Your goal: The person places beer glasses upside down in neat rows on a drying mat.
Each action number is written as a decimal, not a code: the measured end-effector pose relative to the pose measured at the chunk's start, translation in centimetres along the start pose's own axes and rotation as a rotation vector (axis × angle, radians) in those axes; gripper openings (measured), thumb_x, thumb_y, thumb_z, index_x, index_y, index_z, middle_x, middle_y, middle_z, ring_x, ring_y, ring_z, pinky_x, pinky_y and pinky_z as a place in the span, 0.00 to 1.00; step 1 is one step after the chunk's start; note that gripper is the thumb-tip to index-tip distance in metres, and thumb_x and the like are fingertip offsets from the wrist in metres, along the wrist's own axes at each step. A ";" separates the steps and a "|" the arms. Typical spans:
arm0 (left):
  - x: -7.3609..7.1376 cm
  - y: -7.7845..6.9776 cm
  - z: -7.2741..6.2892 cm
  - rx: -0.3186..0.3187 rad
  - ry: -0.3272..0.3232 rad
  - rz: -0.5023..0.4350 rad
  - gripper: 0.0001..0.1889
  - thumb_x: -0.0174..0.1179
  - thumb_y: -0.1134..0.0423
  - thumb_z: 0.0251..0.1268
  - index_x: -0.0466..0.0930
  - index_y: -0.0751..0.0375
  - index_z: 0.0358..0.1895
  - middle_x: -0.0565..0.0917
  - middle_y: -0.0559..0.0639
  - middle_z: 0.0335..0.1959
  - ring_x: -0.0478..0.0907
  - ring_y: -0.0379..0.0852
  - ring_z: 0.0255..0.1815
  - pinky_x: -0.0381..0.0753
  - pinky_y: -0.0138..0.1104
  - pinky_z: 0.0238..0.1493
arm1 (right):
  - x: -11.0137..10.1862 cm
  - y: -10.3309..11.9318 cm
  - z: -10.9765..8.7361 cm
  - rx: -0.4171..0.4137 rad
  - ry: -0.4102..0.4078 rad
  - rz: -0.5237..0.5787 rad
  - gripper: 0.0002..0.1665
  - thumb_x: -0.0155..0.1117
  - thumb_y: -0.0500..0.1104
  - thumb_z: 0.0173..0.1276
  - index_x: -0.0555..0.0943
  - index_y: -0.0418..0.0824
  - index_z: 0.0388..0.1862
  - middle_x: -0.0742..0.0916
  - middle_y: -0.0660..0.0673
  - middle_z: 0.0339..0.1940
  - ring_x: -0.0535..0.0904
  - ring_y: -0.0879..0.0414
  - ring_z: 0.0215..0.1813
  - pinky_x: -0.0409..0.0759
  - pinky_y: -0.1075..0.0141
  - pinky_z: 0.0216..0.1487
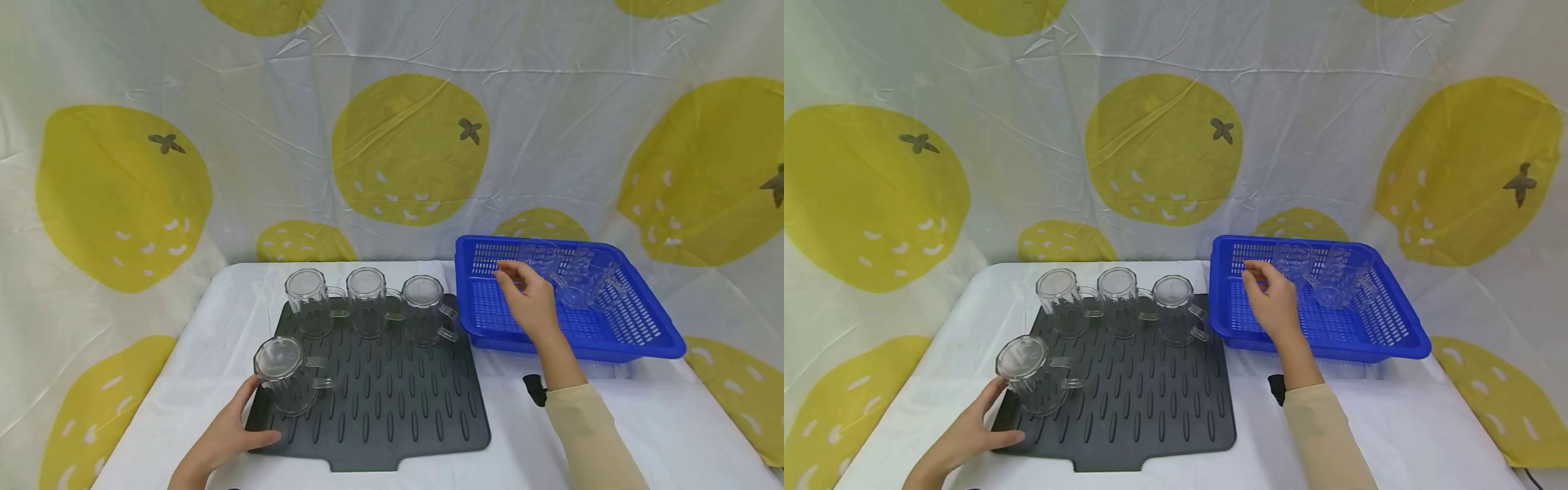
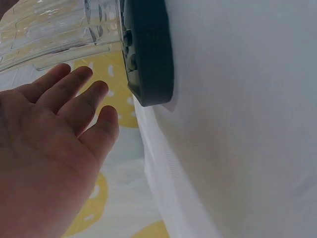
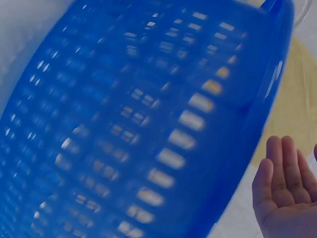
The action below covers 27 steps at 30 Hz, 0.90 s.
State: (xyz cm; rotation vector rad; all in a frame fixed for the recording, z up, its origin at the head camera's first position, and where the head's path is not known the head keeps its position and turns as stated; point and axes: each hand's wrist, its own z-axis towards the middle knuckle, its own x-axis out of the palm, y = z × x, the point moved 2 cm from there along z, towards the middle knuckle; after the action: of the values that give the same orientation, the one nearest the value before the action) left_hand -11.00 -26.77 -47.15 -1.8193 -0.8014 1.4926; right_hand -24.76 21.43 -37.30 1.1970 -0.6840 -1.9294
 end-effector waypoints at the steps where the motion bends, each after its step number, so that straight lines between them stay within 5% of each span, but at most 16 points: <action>1: 0.0 0.0 0.0 -0.015 0.010 0.012 0.57 0.77 0.58 0.44 0.48 0.66 0.75 0.53 0.74 0.73 0.47 0.74 0.73 0.53 0.68 0.63 | -0.4 -0.4 0.1 0.022 -0.017 -0.014 0.23 0.52 0.48 0.78 0.77 0.32 0.60 0.84 0.35 0.50 0.78 0.45 0.50 0.75 0.55 0.49; 10: 0.3 0.4 0.0 -0.056 0.110 0.034 0.61 0.78 0.58 0.44 0.43 0.73 0.75 0.49 0.77 0.73 0.44 0.75 0.73 0.50 0.66 0.65 | -3.3 -3.7 1.5 0.196 -0.054 -0.049 0.26 0.48 0.49 0.78 0.73 0.33 0.65 0.79 0.32 0.59 0.74 0.37 0.58 0.73 0.47 0.53; 27: 0.5 0.9 0.1 -0.025 0.132 0.041 0.61 0.79 0.59 0.42 0.43 0.72 0.75 0.49 0.78 0.73 0.45 0.76 0.72 0.53 0.66 0.65 | -6.3 -8.5 2.4 0.382 -0.065 -0.111 0.30 0.45 0.46 0.78 0.65 0.30 0.71 0.71 0.27 0.67 0.64 0.32 0.68 0.65 0.40 0.63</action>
State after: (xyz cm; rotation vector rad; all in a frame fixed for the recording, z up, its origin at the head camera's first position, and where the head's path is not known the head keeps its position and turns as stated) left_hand -10.97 -26.89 -48.20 -1.9412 -0.7251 1.3768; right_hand -27.89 31.59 -39.54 1.4318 -1.0771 -1.9926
